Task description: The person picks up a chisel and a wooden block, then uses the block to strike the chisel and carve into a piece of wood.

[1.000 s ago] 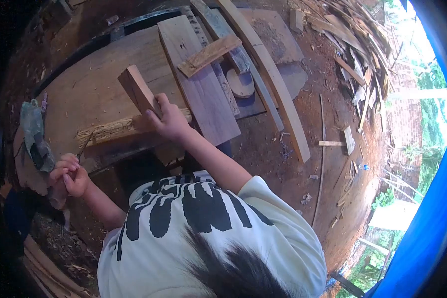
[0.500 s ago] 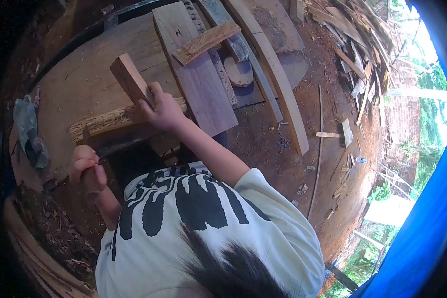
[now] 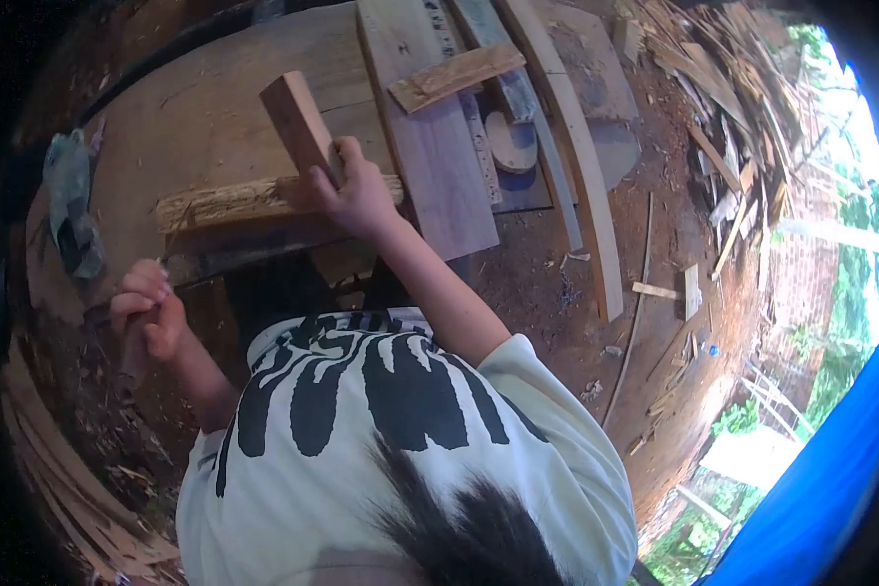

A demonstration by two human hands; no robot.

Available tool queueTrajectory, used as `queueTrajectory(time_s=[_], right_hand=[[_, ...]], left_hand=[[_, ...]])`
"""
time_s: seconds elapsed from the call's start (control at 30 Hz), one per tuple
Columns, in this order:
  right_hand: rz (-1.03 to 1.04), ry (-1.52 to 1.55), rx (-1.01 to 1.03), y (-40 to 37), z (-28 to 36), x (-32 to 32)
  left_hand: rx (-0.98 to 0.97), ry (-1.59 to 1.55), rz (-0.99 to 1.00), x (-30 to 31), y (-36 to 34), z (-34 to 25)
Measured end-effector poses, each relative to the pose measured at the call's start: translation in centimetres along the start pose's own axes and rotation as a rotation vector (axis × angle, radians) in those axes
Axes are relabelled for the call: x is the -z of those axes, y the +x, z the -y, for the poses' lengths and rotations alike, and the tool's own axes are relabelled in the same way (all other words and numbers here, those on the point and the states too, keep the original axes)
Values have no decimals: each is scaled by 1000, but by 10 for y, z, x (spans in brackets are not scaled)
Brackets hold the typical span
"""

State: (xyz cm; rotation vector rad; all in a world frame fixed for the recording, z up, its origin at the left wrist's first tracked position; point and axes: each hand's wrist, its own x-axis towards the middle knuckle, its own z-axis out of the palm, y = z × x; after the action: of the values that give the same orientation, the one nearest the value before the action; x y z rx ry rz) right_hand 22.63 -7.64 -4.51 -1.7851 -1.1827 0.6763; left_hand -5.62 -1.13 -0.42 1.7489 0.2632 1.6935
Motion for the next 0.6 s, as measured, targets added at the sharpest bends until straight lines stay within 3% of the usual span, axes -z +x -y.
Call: queueTrajectory(time_s=[0.13, 0.3, 0.53, 0.6], right_hand=[[11, 60, 29, 2, -4, -2], [9, -2, 36, 1, -4, -3], [1, 1, 43, 3, -4, -4], [-4, 1, 38, 3, -4, -3]], left_hand=[[-124, 49, 70, -11, -12, 6], [-106, -59, -219, 14, -15, 4], [-97, -113, -202, 10, -6, -3], [-23, -149, -119, 5, -6, -2]])
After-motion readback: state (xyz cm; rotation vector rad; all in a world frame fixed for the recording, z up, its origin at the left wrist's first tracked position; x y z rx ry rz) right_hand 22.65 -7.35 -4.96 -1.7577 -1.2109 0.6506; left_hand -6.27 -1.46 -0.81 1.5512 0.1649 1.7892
